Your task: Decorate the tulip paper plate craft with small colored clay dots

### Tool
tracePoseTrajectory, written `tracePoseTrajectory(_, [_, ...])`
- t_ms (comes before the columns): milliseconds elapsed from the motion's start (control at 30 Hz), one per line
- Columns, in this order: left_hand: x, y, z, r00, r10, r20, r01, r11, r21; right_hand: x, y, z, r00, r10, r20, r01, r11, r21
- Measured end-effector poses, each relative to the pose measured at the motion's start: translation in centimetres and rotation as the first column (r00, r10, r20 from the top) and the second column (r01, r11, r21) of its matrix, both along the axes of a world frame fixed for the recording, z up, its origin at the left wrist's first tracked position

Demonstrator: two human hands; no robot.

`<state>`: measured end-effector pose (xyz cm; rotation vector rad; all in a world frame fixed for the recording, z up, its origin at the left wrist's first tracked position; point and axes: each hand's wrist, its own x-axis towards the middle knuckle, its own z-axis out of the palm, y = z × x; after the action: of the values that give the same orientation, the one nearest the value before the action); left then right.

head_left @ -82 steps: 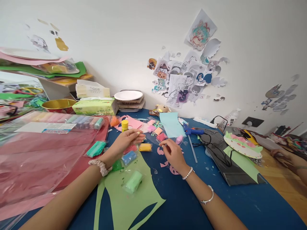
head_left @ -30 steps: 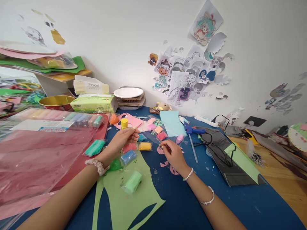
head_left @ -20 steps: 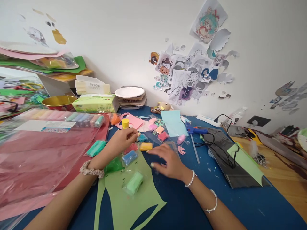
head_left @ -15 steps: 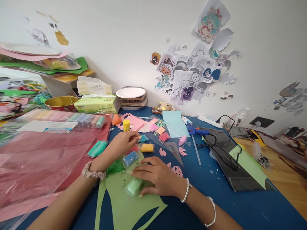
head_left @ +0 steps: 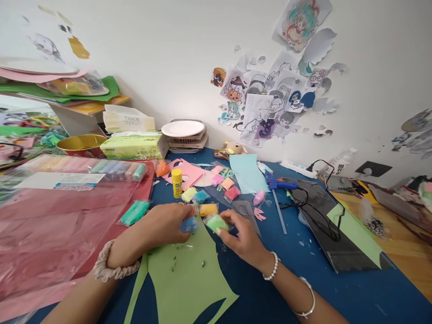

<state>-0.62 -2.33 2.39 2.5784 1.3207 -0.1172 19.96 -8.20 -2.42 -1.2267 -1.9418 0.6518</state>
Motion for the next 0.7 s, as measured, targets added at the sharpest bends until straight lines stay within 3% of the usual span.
tracePoseTrajectory(133, [0.2, 0.1, 0.7, 0.999, 0.033, 0.026, -0.034, 0.999, 0.039, 0.5, 0.4, 0.0, 0.997, 0.012, -0.077, -0.022, 0.992, -0.125])
tracePoseTrajectory(200, [0.3, 0.2, 1.0, 0.998, 0.052, 0.042, -0.055, 0.996, 0.064, 0.8, 0.6, 0.1, 0.997, 0.0, 0.072, 0.004, 0.999, -0.053])
tracePoseTrajectory(333, [0.3, 0.6, 1.0, 0.995, 0.088, 0.047, -0.092, 0.991, 0.096, 2.2, 1.4, 0.4, 0.92, -0.187, 0.345, 0.155, 0.981, 0.119])
tracePoseTrajectory(533, [0.0, 1.0, -0.1, 0.994, 0.045, 0.099, -0.056, 0.992, 0.113, 4.8, 3.8, 0.1, 0.734, -0.452, 0.507, 0.343, 0.891, 0.297])
tracePoseTrajectory(700, [0.1, 1.1, -0.3, 0.983, 0.021, 0.184, -0.054, 0.983, 0.178, 4.4, 4.9, -0.2, 0.665, -0.522, 0.534, 0.366, 0.851, 0.376])
